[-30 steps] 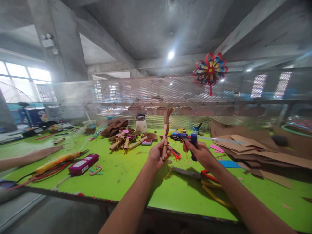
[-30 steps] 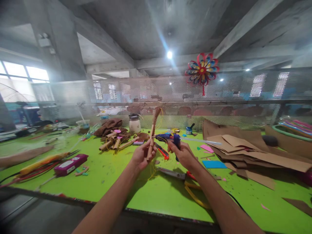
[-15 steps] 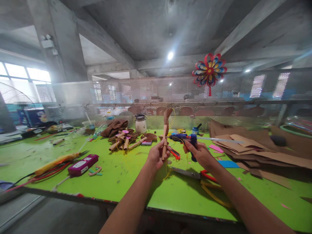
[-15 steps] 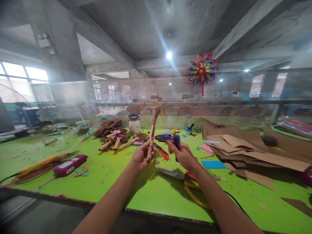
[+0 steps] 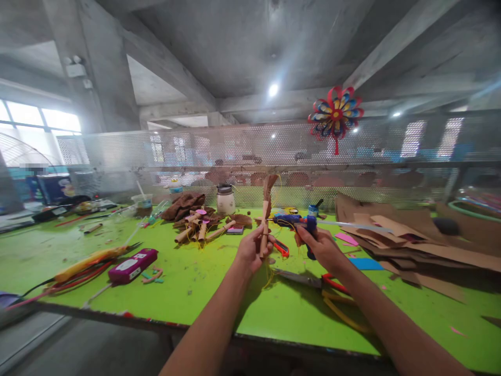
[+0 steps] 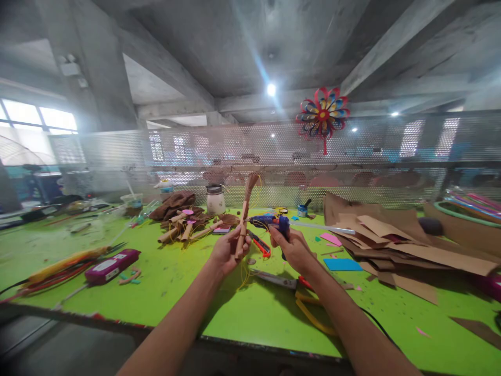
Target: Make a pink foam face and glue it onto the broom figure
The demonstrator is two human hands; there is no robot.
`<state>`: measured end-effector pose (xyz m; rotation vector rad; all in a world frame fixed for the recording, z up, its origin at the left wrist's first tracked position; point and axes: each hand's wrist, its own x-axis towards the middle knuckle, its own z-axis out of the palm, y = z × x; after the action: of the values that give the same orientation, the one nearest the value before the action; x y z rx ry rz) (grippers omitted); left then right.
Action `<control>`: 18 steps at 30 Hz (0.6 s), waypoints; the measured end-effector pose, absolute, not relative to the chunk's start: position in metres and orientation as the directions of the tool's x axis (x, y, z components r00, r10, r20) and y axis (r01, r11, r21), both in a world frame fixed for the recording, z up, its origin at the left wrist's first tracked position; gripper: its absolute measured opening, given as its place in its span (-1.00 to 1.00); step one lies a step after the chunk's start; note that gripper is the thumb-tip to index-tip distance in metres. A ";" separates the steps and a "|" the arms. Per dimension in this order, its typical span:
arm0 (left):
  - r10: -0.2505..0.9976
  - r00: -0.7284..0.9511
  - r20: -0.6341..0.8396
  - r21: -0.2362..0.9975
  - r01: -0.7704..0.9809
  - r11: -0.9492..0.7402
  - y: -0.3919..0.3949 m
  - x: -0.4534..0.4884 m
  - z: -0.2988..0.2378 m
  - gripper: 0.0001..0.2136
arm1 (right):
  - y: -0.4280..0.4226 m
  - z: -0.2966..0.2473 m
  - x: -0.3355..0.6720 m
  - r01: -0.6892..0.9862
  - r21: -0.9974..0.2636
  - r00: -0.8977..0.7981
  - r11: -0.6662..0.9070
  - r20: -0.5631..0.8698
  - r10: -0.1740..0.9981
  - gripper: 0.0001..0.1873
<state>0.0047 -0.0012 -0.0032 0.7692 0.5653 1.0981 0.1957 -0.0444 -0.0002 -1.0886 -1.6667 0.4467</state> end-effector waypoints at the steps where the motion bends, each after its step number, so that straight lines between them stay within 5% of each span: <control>1: 0.934 0.357 -0.024 0.787 -0.569 0.238 -0.002 0.005 -0.003 -0.73 | -0.044 0.000 0.196 0.435 -0.738 -0.037 0.516 0.558 0.829 -0.43; 18: 0.937 0.348 -0.021 0.779 -0.582 0.234 -0.003 0.003 -0.001 -0.75 | -0.045 -0.002 0.198 0.427 -0.731 -0.054 0.532 0.567 0.822 -0.41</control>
<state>0.0026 -0.0026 -0.0010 0.7652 0.5567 1.1198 0.1977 -0.0453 -0.0019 -1.0657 -1.6781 0.4511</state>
